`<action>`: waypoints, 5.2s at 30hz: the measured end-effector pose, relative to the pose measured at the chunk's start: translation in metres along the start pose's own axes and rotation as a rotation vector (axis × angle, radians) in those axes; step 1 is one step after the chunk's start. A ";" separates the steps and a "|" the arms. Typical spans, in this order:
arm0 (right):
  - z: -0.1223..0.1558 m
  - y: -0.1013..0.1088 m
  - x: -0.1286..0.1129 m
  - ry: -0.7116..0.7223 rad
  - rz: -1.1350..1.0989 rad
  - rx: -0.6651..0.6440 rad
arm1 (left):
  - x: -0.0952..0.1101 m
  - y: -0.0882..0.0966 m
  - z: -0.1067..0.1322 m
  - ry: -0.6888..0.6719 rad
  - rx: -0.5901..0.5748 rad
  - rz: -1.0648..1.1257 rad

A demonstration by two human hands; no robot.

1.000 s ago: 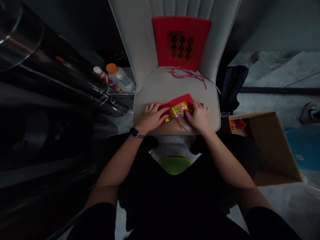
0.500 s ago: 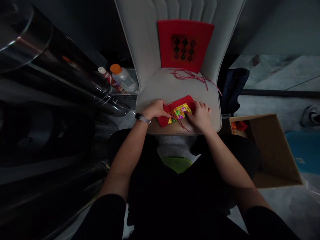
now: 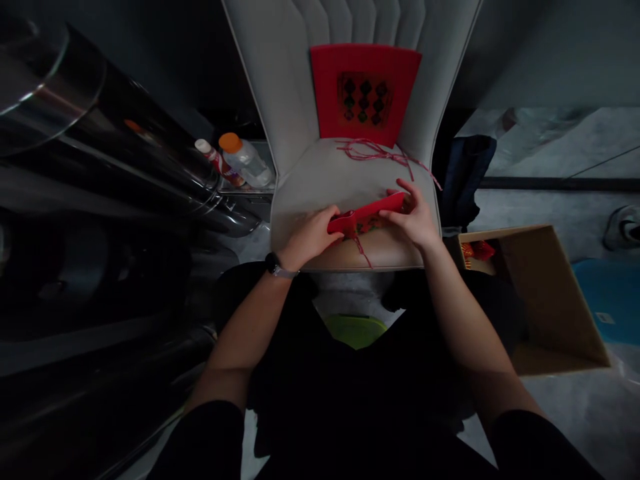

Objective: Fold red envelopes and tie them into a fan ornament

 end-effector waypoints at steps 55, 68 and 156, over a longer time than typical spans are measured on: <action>0.004 0.021 -0.061 0.274 0.408 -0.091 | -0.036 -0.070 0.009 -0.008 0.386 0.880; 0.018 -0.011 0.002 -0.067 -0.262 0.247 | -0.031 -0.070 0.008 -0.003 0.334 0.874; 0.016 0.010 0.004 0.054 -0.394 0.003 | -0.044 -0.065 0.003 -0.018 0.300 0.859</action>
Point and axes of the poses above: each hand's wrist, its own z-axis away from the middle knuckle, its own y-axis out of the back of the hand, x = y × z, the point moved 2 cm from there along -z, towards the middle knuckle, and after that the axes turned 3 degrees about y, right-handed, at the moved point
